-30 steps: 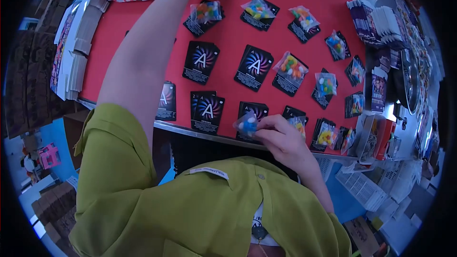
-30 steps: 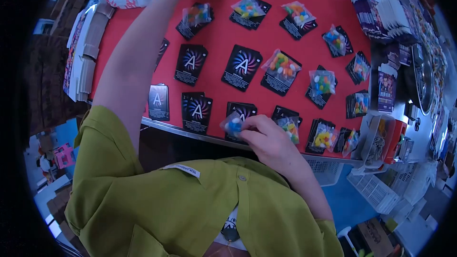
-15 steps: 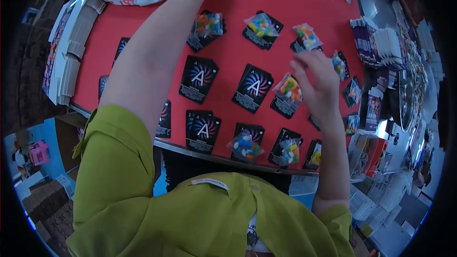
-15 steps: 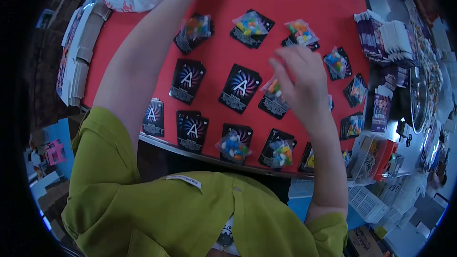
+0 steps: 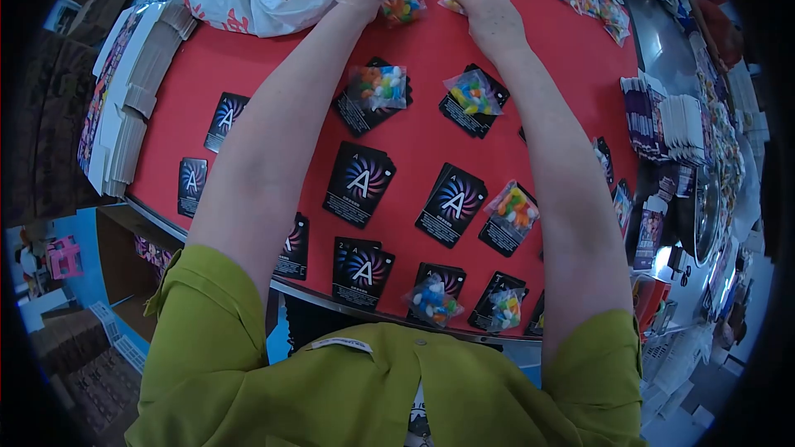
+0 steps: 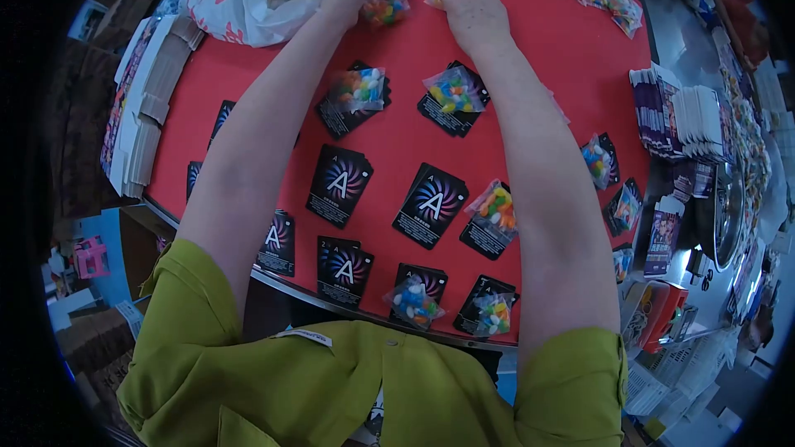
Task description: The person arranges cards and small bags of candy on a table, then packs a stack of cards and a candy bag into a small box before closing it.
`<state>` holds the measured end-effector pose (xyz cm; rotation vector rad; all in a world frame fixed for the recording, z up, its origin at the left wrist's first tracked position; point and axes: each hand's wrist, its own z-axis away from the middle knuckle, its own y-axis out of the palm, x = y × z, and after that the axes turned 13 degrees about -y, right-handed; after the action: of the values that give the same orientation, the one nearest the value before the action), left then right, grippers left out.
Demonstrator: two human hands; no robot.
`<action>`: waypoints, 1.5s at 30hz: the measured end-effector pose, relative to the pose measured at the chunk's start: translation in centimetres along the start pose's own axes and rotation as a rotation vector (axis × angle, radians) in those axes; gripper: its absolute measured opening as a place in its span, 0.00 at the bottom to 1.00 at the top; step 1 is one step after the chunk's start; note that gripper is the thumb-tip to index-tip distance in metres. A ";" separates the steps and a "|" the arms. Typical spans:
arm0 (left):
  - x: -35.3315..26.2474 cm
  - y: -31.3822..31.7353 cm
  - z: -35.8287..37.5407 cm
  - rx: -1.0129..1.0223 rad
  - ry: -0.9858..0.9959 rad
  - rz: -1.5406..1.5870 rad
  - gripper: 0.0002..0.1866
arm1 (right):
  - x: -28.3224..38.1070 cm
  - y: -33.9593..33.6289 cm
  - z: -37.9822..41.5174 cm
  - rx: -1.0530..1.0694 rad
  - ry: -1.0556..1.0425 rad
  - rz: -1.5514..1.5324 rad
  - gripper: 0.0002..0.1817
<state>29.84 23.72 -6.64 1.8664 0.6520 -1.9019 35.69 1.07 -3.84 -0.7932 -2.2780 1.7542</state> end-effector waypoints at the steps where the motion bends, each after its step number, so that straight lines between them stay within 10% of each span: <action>1: 0.0 0.0 0.3 0.014 0.009 -0.013 0.17 | -0.2 0.0 0.3 -0.022 -0.021 0.031 0.14; 13: 7.7 -1.7 8.5 0.247 -0.062 -0.139 0.18 | 7.6 -11.8 12.9 -0.343 -0.280 -0.187 0.17; 18: 5.4 -1.4 10.0 0.365 0.005 -0.169 0.18 | 15.5 -12.4 18.2 0.000 -0.129 -0.237 0.14; 24: 1.9 -2.5 12.4 0.486 0.083 -0.240 0.18 | 15.3 -14.6 17.0 -0.137 0.213 -0.537 0.11; 29: -3.0 -4.6 13.5 0.566 0.183 -0.355 0.18 | 19.6 -12.3 14.0 -0.124 -0.207 -0.228 0.19; 37: -8.7 -10.8 19.9 0.570 0.282 -0.513 0.18 | 20.6 -12.8 14.1 0.285 -0.233 -0.252 0.40; 45: -9.0 -11.6 33.4 0.615 0.281 -0.544 0.17 | 16.5 -12.3 13.0 0.164 -0.282 -0.500 0.29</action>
<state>-3.79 13.41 3.07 2.5753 0.7839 -2.3984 12.27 -3.94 0.63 0.0644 -2.1905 1.8509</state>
